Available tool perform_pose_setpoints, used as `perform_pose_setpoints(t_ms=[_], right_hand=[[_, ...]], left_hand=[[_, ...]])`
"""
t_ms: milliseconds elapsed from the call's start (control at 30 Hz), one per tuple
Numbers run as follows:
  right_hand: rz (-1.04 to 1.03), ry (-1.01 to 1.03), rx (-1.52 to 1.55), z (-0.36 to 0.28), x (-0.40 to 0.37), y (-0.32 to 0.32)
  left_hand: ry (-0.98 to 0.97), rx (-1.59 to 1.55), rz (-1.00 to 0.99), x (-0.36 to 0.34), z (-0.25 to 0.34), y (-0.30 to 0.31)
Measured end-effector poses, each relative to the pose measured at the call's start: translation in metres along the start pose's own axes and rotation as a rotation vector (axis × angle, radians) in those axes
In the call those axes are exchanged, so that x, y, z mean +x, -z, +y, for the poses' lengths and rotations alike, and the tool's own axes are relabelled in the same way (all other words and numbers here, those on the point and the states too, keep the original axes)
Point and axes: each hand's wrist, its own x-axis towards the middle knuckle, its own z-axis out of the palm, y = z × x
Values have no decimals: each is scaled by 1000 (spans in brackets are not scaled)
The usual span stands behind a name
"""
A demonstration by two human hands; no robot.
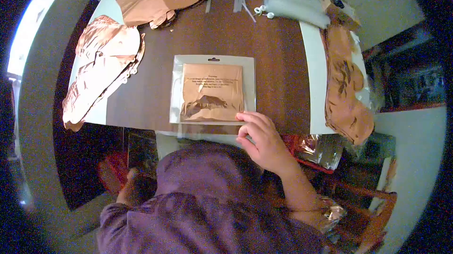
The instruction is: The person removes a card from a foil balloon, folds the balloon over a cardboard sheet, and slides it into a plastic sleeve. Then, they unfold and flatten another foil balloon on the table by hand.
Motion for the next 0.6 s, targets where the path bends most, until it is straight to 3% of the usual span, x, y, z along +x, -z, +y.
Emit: perform_pose_setpoints(t_ms=[67, 200, 300, 400, 500, 533, 600], right_hand=[[-2, -14, 2, -1, -2, 2], [11, -10, 24, 0, -1, 3], [77, 9, -3, -3, -5, 6], [156, 13, 1, -2, -12, 10], [211, -3, 21, -3, -21, 13], [225, -8, 26, -3, -23, 14], [233, -40, 49, -1, -25, 14]], left_hand=[[153, -73, -185, -5, 3, 1], [94, -243, -578, -24, 39, 5], [17, -236, -630, -28, 49, 15], [-94, -36, -464, -21, 18, 29], [-346, 333, -259, -17, -21, 42], [-518, 478, -163, -17, -27, 43], [-1121, 774, 186, -22, -24, 43]])
